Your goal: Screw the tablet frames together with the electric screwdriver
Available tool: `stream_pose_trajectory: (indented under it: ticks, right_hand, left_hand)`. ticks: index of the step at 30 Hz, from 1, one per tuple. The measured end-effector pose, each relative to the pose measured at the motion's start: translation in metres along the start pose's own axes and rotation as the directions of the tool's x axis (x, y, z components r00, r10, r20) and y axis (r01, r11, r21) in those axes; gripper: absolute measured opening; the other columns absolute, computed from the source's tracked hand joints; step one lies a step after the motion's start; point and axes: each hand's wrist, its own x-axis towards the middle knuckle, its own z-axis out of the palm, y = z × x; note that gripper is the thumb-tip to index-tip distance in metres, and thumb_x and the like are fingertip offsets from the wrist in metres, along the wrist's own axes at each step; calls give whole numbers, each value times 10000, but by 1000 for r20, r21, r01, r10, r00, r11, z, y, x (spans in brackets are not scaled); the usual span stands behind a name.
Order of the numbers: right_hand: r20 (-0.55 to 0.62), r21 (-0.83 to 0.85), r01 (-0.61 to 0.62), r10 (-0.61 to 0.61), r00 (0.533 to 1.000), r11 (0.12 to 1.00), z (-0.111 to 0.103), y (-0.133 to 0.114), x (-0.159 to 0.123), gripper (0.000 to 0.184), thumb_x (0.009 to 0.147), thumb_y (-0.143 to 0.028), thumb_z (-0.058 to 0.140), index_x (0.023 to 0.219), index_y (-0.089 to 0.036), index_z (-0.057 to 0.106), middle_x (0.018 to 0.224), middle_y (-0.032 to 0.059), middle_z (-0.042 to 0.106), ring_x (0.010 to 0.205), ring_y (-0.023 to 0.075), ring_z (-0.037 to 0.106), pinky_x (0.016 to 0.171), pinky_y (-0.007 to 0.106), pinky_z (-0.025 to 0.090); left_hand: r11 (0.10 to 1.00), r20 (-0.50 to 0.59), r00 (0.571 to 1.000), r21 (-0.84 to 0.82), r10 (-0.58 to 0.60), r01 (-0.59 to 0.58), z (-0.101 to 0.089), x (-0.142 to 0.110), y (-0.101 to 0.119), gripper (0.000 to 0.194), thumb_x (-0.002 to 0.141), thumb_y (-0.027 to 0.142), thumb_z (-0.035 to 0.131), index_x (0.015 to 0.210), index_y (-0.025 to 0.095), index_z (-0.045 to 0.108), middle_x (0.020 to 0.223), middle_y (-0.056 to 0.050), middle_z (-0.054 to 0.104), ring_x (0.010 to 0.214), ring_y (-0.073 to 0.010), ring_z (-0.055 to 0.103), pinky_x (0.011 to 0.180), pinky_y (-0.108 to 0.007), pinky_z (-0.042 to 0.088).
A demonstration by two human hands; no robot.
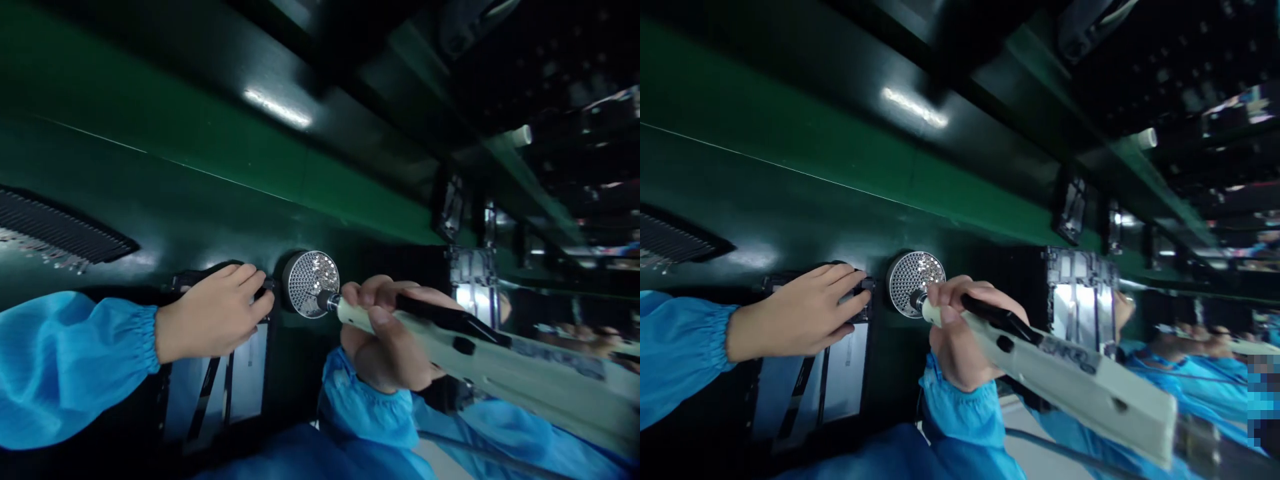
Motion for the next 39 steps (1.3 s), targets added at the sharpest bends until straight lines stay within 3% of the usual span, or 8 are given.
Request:
stream_pose_trajectory:
  ticks: [5,10,16,29,39]
  right_hand:
    - [-99,-1,-18,17,995,1000,-14,9,-11,306,716,-69,672,957,-246,735,703,-28,549,628,135,562,521,283,490]
    - [-74,22,-40,42,996,999,-13,11,-21,307,719,-69,675,965,-245,726,707,-28,542,623,142,557,501,281,472]
    - [3,37,-47,47,999,998,-11,8,-26,332,746,-50,660,1004,-244,735,720,-22,556,611,141,556,479,277,463]
    - [4,25,-62,62,998,998,-12,12,-29,313,741,-35,660,964,-246,720,720,-31,562,612,140,565,500,284,482]
    - [-13,13,-44,44,999,999,-11,14,-29,306,742,-65,677,971,-261,734,709,-25,547,604,146,559,489,290,485]
  left_hand:
    - [999,43,998,-12,37,-36,3,2,-5,424,932,359,653,1258,89,621,1263,-192,637,1179,-353,577,969,-479,529]
    - [998,41,998,45,39,-41,0,-2,1,370,964,297,583,1276,103,620,1271,-198,638,1145,-346,599,932,-482,540]
    - [997,-5,1000,75,20,-20,1,-2,7,418,964,336,566,1290,83,634,1315,-212,636,1155,-363,610,948,-487,545]
    - [987,-128,990,154,63,-43,9,-8,11,421,984,324,556,1255,22,669,1282,-275,660,1154,-377,675,974,-503,568]
    - [983,-140,988,177,64,-38,11,-8,10,457,989,369,527,1221,8,684,1204,-268,690,1124,-383,671,949,-496,573]
